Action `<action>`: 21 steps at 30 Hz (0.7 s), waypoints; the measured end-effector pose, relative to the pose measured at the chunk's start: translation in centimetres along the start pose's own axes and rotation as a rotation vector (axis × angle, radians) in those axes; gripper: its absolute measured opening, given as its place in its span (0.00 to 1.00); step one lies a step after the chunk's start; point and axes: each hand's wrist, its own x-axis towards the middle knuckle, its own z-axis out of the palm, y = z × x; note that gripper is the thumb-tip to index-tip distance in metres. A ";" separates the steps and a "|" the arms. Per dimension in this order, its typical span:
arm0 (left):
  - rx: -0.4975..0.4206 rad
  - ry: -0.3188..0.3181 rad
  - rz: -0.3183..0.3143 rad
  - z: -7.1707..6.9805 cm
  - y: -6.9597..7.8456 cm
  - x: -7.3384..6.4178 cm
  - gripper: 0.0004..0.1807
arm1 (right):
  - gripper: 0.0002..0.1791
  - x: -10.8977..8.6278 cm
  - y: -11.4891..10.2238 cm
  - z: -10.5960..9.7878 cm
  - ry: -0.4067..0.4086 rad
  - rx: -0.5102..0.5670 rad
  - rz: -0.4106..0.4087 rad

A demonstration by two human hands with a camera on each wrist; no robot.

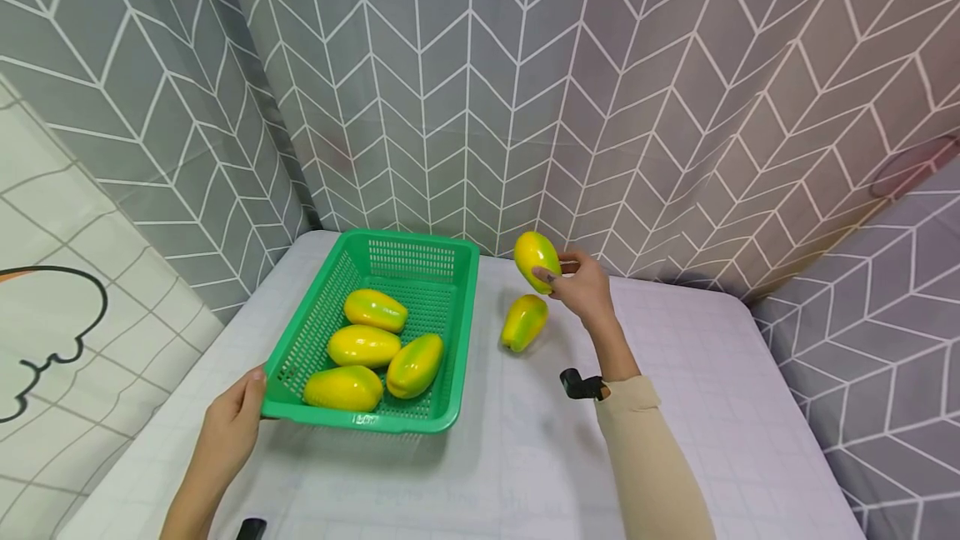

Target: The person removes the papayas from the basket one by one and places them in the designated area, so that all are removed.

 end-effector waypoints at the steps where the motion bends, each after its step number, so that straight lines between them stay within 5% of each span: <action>1: 0.001 0.002 0.001 0.0 0.0 0.0 0.31 | 0.42 -0.2 0.2 -0.1 0.006 -0.004 0.007; 21: 0.010 -0.004 0.009 0.0 0.0 0.0 0.31 | 0.44 -2.7 4.8 -1.1 0.097 0.001 0.169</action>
